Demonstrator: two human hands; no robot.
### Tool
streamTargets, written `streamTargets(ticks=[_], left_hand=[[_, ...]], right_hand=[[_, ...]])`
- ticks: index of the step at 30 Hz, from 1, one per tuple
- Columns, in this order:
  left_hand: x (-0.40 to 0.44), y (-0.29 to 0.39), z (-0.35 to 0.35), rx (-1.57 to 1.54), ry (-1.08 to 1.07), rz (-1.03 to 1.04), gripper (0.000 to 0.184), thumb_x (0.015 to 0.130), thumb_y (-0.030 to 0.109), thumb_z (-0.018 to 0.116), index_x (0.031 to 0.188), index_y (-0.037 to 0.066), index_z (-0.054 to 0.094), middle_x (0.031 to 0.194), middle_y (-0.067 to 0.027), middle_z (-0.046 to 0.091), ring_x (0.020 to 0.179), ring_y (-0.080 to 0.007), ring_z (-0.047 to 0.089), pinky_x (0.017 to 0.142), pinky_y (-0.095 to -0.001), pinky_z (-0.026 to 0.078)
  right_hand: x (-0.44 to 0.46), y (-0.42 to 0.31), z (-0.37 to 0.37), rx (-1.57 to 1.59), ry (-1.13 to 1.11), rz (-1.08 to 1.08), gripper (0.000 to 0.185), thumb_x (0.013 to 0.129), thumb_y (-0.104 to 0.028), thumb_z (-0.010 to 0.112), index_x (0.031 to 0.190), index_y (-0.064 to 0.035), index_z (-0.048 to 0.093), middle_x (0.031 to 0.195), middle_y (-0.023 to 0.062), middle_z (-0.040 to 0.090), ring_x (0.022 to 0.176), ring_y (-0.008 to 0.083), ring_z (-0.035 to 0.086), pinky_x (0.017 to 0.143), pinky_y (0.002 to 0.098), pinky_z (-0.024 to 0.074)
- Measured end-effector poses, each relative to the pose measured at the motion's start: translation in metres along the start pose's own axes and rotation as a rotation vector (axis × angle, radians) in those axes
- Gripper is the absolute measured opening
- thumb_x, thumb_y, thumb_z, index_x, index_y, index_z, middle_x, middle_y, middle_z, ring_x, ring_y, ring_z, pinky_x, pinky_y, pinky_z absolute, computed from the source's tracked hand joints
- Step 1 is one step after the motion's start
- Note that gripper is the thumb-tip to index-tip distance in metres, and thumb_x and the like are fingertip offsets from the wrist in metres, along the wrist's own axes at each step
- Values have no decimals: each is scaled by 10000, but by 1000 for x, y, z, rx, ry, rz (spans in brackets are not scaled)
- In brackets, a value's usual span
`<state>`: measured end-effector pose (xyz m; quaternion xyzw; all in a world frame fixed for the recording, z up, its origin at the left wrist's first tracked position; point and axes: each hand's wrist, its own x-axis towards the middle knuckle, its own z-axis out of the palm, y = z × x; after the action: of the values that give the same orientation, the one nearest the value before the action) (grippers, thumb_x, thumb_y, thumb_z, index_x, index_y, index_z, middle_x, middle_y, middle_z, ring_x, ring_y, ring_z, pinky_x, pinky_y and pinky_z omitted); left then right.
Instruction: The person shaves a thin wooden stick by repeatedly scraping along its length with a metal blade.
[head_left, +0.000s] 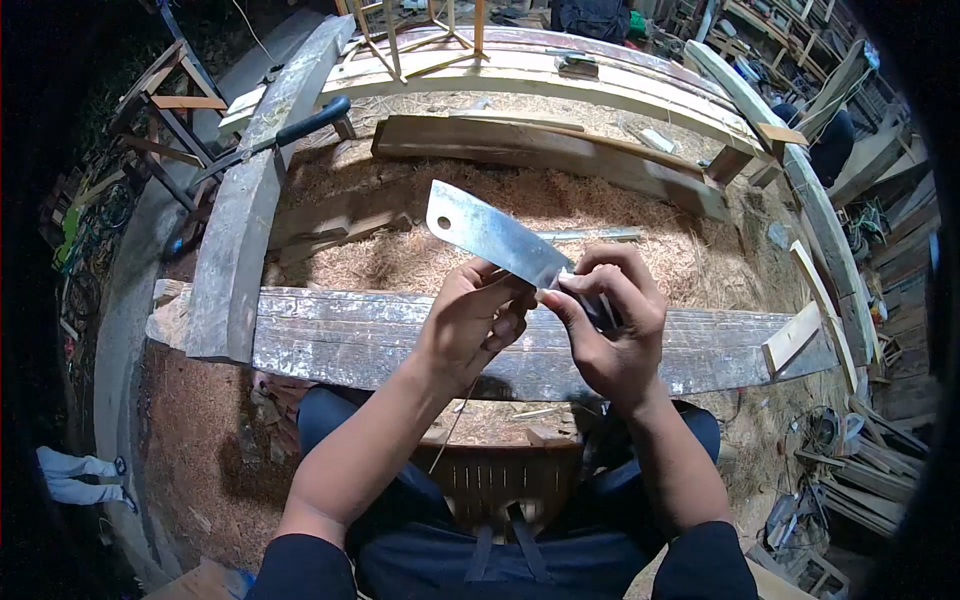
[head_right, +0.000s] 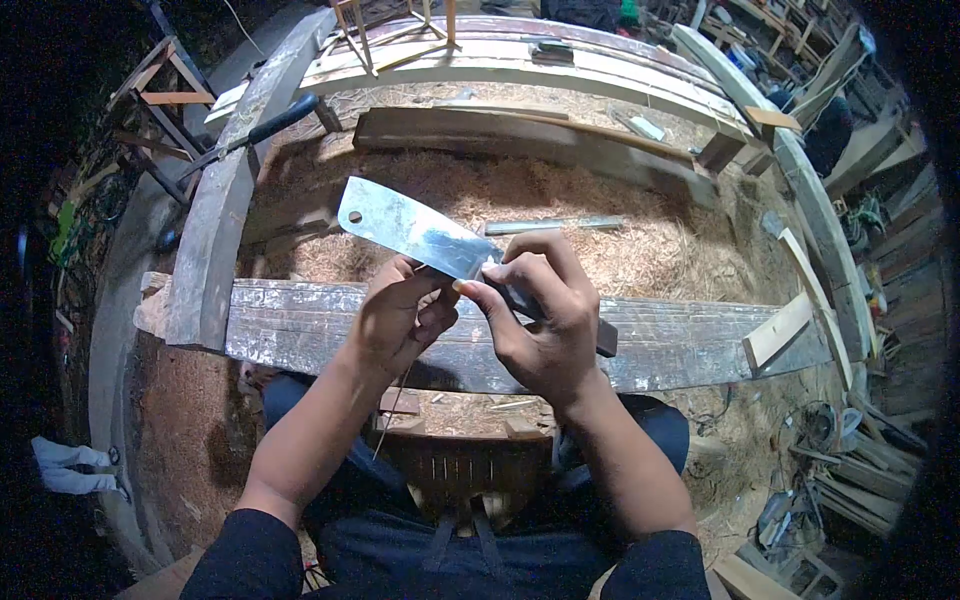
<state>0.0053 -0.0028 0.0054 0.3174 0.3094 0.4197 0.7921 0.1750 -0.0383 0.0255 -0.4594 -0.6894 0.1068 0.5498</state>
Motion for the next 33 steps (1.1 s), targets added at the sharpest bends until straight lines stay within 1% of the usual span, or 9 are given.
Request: streamTargets(ticks=[3, 7, 14, 16, 20, 21, 24, 26, 33], left_hand=[[-2, -2, -1, -111, -39, -55, 115, 978, 110, 560, 981, 11, 617, 739, -34, 601, 474, -24, 421, 404, -164, 330], [-2, -7, -3, -181, -102, -91, 114, 981, 119, 555, 1025, 22, 595, 757, -12, 589, 481, -6, 406, 401, -155, 332], [-3, -8, 6, -256, -86, -92, 159, 981, 134, 565, 1102, 31, 582, 784, -5, 584, 482, -5, 396, 406, -151, 318], [-2, -8, 5, -183, -87, -91, 212, 966, 84, 542, 1152, -13, 576, 789, -29, 545, 498, -36, 388, 431, -181, 341], [0, -10, -1, -119, -105, -103, 169, 951, 71, 559, 1092, -15, 594, 736, -31, 543, 477, -43, 412, 402, -180, 317], [0, -11, 1, -131, -117, -42, 131, 957, 68, 556, 1042, -12, 615, 732, -32, 549, 470, -44, 426, 393, -178, 313], [-2, -6, 8, -116, -26, -87, 122, 967, 69, 545, 1017, -8, 626, 734, -30, 554, 470, -48, 432, 393, -180, 320], [-1, -10, 4, -95, -66, -74, 119, 971, 73, 544, 1021, -5, 618, 726, -29, 550, 473, -50, 436, 394, -180, 321], [-3, -9, 6, -77, -26, -49, 129, 955, 19, 494, 998, -17, 610, 692, -35, 553, 466, -58, 426, 399, -196, 331]], right_hand=[[-1, -4, -3, -23, 24, -64, 190, 746, -27, 835, 819, 17, 665, 832, 117, 586, 710, 199, 649, 611, 307, 523], [-7, -8, -3, -111, 11, -82, 171, 758, -31, 827, 796, 26, 670, 814, 117, 580, 669, 187, 639, 574, 297, 517], [-11, -6, -1, -92, 24, -61, 185, 770, -43, 825, 782, 32, 656, 812, 115, 571, 646, 179, 640, 553, 289, 516], [-6, -1, -3, -139, 96, -48, 192, 771, -52, 828, 785, 35, 657, 811, 113, 569, 636, 178, 639, 555, 289, 518], [-13, -3, -1, -34, 46, -16, 190, 758, -32, 834, 797, 37, 662, 828, 111, 568, 659, 176, 639, 564, 287, 516], [-10, -5, -5, -123, 29, -28, 190, 756, -31, 835, 803, 34, 663, 827, 107, 567, 658, 174, 636, 568, 284, 515], [-7, 0, -2, -100, 99, -53, 197, 754, -45, 841, 804, 29, 665, 804, 97, 559, 634, 170, 625, 557, 285, 504], [-10, -9, -3, -77, 21, -15, 190, 756, -36, 836, 799, 28, 663, 801, 98, 557, 660, 173, 634, 560, 288, 506], [-12, -5, -3, -108, 73, -32, 195, 742, -32, 837, 774, 25, 653, 778, 99, 537, 617, 176, 584, 542, 307, 488]])
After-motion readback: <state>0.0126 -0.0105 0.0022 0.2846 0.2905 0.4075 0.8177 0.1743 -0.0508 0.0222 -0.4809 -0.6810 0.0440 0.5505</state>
